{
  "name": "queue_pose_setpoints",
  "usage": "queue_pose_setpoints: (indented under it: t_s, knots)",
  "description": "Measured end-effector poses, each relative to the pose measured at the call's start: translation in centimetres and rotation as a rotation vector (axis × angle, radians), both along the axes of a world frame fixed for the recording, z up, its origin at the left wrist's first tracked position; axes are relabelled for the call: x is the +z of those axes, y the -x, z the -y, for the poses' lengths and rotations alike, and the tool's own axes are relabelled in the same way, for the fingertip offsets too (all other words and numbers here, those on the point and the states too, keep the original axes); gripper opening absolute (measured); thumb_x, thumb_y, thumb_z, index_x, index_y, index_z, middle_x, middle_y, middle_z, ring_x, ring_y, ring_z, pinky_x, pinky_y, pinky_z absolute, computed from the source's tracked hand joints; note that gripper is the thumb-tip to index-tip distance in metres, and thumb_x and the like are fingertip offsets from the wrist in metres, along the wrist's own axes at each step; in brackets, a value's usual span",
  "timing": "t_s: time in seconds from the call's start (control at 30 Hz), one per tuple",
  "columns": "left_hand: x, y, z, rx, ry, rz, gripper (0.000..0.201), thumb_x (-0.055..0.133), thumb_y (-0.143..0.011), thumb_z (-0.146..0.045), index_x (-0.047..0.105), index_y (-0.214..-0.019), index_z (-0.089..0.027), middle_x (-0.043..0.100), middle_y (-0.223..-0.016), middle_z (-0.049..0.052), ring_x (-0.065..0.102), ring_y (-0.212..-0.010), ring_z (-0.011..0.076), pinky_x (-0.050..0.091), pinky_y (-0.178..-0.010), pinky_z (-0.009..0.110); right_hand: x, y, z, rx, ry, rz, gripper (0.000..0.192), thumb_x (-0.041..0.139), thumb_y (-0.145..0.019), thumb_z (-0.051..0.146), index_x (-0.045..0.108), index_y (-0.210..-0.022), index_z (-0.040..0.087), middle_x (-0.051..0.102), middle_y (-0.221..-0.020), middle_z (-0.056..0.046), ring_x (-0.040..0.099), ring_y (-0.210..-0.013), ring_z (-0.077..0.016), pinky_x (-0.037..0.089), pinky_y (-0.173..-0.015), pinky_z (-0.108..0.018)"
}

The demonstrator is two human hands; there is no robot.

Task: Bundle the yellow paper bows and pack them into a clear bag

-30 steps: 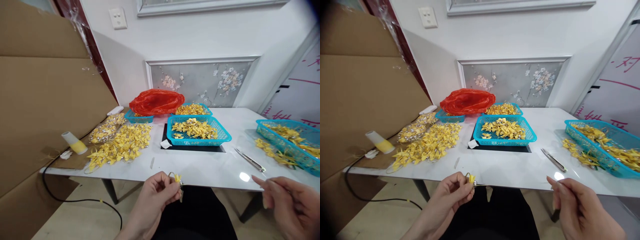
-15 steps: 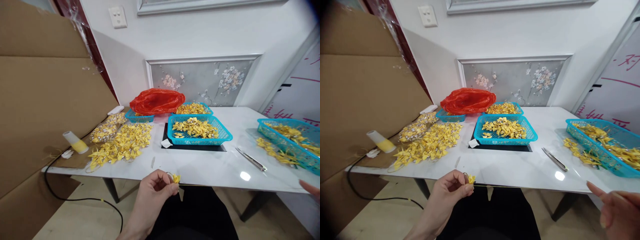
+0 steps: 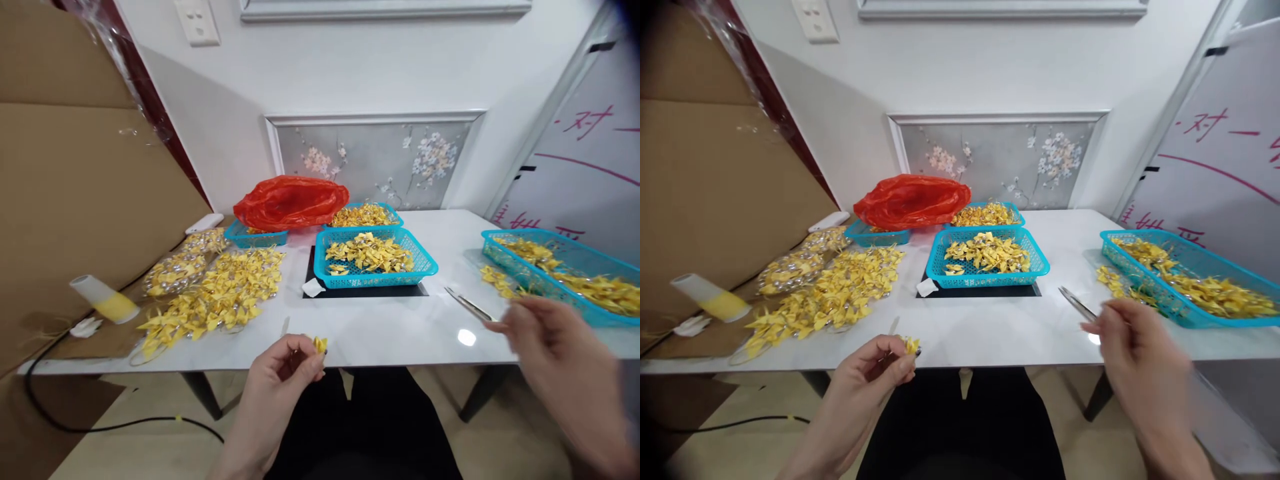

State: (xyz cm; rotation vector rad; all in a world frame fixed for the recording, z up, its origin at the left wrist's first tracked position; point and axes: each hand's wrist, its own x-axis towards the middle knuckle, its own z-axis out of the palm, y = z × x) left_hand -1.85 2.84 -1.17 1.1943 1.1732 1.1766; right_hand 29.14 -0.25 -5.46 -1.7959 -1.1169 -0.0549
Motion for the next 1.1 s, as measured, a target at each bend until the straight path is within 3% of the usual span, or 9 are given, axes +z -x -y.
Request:
queue_pose_setpoints:
  t_s: [0.07,0.13,0.27,0.37,0.53,0.73,0.93,1.03,1.1]
  knots:
    - [0.4,0.0,0.1,-0.022,-0.031,-0.049,0.003,0.074,-0.071,-0.019,0.073,-0.069,-0.019,0.06,-0.071,-0.001,0.053,-0.064,0.0106,0.045,-0.06,0.019,-0.8,0.5,-2.5,0.167,0.089,0.025,0.032,0.042,-0.09,0.046,0.059,-0.097,0.019,0.068,-0.072,-0.004,0.068,-0.059,-0.0185,0.05,-0.053,-0.025]
    - [0.7,-0.2,0.3,-0.03,-0.088,-0.097,0.006,0.074,-0.071,-0.018,0.078,-0.073,-0.022,0.064,-0.081,0.002,0.057,-0.073,0.0137,0.047,-0.066,0.02,-1.6,0.5,-4.6,0.227,0.172,0.095,0.033,0.043,-0.088,0.047,0.064,-0.093,0.022,0.071,-0.08,-0.003,0.067,-0.061,-0.0178,0.051,-0.059,-0.028]
    - [1.4,-0.5,1.3,-0.048,-0.167,-0.172,0.018,0.075,-0.069,-0.014,0.08,-0.079,-0.027,0.067,-0.085,0.004,0.061,-0.085,0.0178,0.049,-0.072,0.02,-2.3,-1.5,-6.4,0.103,0.292,0.288,0.039,0.044,-0.085,0.049,0.068,-0.095,0.021,0.069,-0.094,-0.014,0.064,-0.081,-0.0315,0.045,-0.071,-0.042]
    - [2.1,-1.0,2.0,-0.058,-0.171,-0.157,0.019,0.073,-0.07,-0.013,0.08,-0.081,-0.026,0.067,-0.084,0.004,0.062,-0.08,0.0178,0.051,-0.065,0.02,-2.6,-3.9,-6.6,0.039,0.393,0.389,0.042,0.049,-0.082,0.052,0.069,-0.09,0.017,0.066,-0.089,-0.02,0.062,-0.081,-0.0376,0.041,-0.064,-0.044]
    - [2.6,-1.6,2.5,-0.051,-0.157,-0.13,0.024,0.072,-0.069,-0.009,0.08,-0.082,-0.029,0.069,-0.087,0.003,0.063,-0.083,0.0188,0.052,-0.069,0.021,-3.6,-5.9,-6.6,0.03,0.472,0.423,0.029,0.056,-0.078,0.047,0.066,-0.079,0.019,0.064,-0.07,-0.012,0.062,-0.06,-0.0294,0.036,-0.051,-0.034]
    - [2.9,-2.0,2.9,0.014,-0.14,-0.083,0.021,0.072,-0.067,-0.009,0.08,-0.079,-0.026,0.069,-0.083,0.004,0.063,-0.08,0.0182,0.05,-0.063,0.019,-3.7,-5.6,-6.3,0.067,0.411,0.401,0.02,0.051,-0.08,0.034,0.061,-0.067,0.022,0.057,-0.059,-0.009,0.06,-0.054,-0.0264,0.033,-0.049,-0.033]
    - [3.3,-1.7,3.2,-0.024,-0.076,-0.076,0.02,0.073,-0.069,-0.012,0.08,-0.08,-0.027,0.069,-0.087,0.003,0.063,-0.078,0.0163,0.052,-0.065,0.018,-2.0,-2.0,-3.7,0.146,0.256,0.244,0.023,0.038,-0.089,0.033,0.057,-0.089,0.02,0.059,-0.059,-0.005,0.061,-0.054,-0.023,0.044,-0.052,-0.032]
    - [3.3,-1.6,3.1,-0.056,-0.091,-0.089,0.02,0.072,-0.07,-0.013,0.08,-0.083,-0.027,0.068,-0.088,0.004,0.063,-0.08,0.0168,0.053,-0.067,0.018,0.2,2.3,-0.5,0.434,0.139,0.086,0.024,0.039,-0.094,0.036,0.056,-0.104,0.023,0.058,-0.059,0.001,0.058,-0.049,-0.0162,0.047,-0.046,-0.023]
    - [3.2,-1.7,3.0,-0.07,-0.104,-0.094,0.021,0.072,-0.07,-0.013,0.08,-0.084,-0.026,0.068,-0.09,0.004,0.063,-0.084,0.0179,0.053,-0.069,0.018,2.2,5.3,1.4,0.626,-0.004,0.095,0.02,0.043,-0.094,0.031,0.057,-0.107,0.024,0.067,-0.086,-0.002,0.066,-0.069,-0.0158,0.053,-0.057,-0.02]
